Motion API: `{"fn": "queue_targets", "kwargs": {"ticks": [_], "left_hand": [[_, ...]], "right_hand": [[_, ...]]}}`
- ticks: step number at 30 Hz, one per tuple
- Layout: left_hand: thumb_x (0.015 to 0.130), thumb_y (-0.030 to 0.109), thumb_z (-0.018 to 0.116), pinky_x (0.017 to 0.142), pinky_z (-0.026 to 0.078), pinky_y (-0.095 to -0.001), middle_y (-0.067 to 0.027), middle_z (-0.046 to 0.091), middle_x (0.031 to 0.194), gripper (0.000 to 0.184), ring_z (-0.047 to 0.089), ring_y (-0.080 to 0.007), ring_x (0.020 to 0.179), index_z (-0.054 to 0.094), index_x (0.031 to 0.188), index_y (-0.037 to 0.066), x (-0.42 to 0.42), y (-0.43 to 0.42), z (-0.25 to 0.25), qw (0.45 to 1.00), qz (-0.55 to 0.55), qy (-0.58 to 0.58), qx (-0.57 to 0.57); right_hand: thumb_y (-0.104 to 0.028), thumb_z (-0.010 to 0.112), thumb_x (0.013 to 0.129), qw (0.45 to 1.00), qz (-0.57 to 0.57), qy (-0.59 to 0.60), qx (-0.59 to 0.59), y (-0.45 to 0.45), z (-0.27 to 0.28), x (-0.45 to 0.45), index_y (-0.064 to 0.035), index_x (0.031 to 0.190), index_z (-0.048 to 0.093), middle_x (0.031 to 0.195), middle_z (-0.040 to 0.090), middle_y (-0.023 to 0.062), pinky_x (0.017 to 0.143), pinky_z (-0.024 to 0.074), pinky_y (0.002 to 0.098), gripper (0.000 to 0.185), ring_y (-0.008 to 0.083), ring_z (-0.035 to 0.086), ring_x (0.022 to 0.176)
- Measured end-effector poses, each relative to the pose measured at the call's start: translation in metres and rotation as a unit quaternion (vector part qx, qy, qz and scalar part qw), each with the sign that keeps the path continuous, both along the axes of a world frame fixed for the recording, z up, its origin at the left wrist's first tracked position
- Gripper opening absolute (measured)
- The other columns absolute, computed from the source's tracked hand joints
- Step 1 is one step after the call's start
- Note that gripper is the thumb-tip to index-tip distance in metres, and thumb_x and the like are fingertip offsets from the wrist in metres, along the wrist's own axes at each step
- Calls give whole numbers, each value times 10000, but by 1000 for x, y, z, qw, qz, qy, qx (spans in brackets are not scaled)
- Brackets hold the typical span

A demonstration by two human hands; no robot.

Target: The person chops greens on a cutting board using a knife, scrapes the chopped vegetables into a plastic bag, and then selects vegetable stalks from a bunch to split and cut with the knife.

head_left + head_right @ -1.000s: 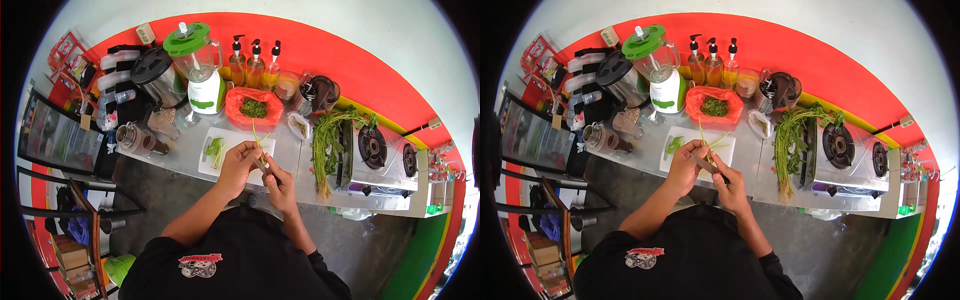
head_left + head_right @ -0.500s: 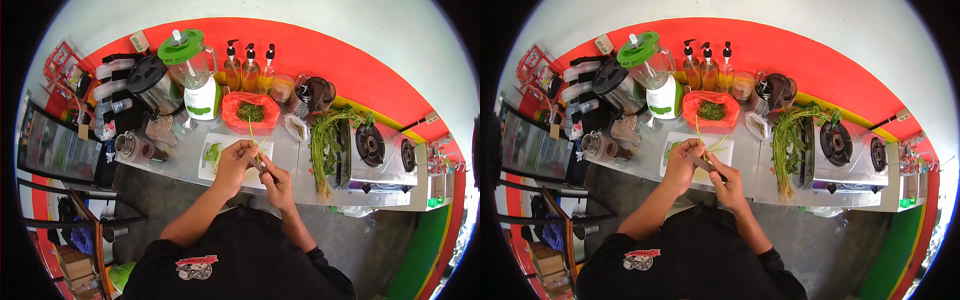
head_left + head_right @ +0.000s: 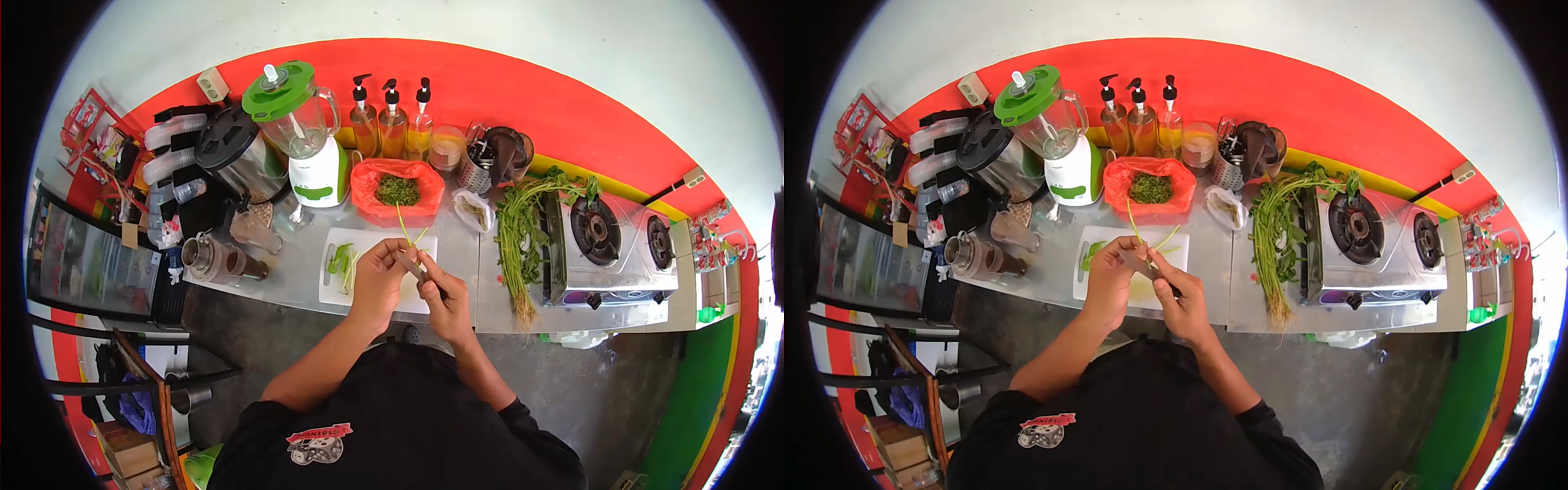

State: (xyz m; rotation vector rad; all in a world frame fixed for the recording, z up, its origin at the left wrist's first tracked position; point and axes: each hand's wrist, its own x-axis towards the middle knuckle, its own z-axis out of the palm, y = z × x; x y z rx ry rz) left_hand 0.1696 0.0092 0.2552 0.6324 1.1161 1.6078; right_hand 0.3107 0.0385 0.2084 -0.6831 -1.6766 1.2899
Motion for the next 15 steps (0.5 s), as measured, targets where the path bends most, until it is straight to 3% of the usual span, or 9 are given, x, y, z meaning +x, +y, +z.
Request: {"fn": "queue_targets", "kwargs": {"ticks": [4,9,12,15], "left_hand": [[963,129,691,792,463,-245,7,664,893,117,606,-72,850,643,1007,32,3,-2,-3,999,-21,-29,7],[936,163,709,712,396,-231,27,630,838,119,500,-54,743,657,961,60,3,-5,-11,995,-53,-79,-12],[933,161,706,701,375,-231,30,623,828,106,464,-52,720,664,966,70,1,-6,-7,991,-85,-97,-26],[936,165,704,712,405,-247,19,637,826,122,517,-63,741,666,973,55,-2,-6,-5,993,-96,-58,-32]], "right_hand": [[-218,597,1021,1000,-8,12,-12,-1,-4,3,-60,1441,550,828,633,72,694,460,288,451,130,539,726],[-254,614,1017,996,17,83,-15,3,-13,4,-58,1445,547,801,616,41,676,452,276,475,112,528,716],[-313,616,1020,996,35,83,-27,3,-12,9,-33,1471,504,788,551,14,646,417,274,542,118,507,715],[-317,620,1017,993,61,96,-39,2,-12,12,-36,1479,493,799,579,22,655,427,282,556,122,524,725]]}}
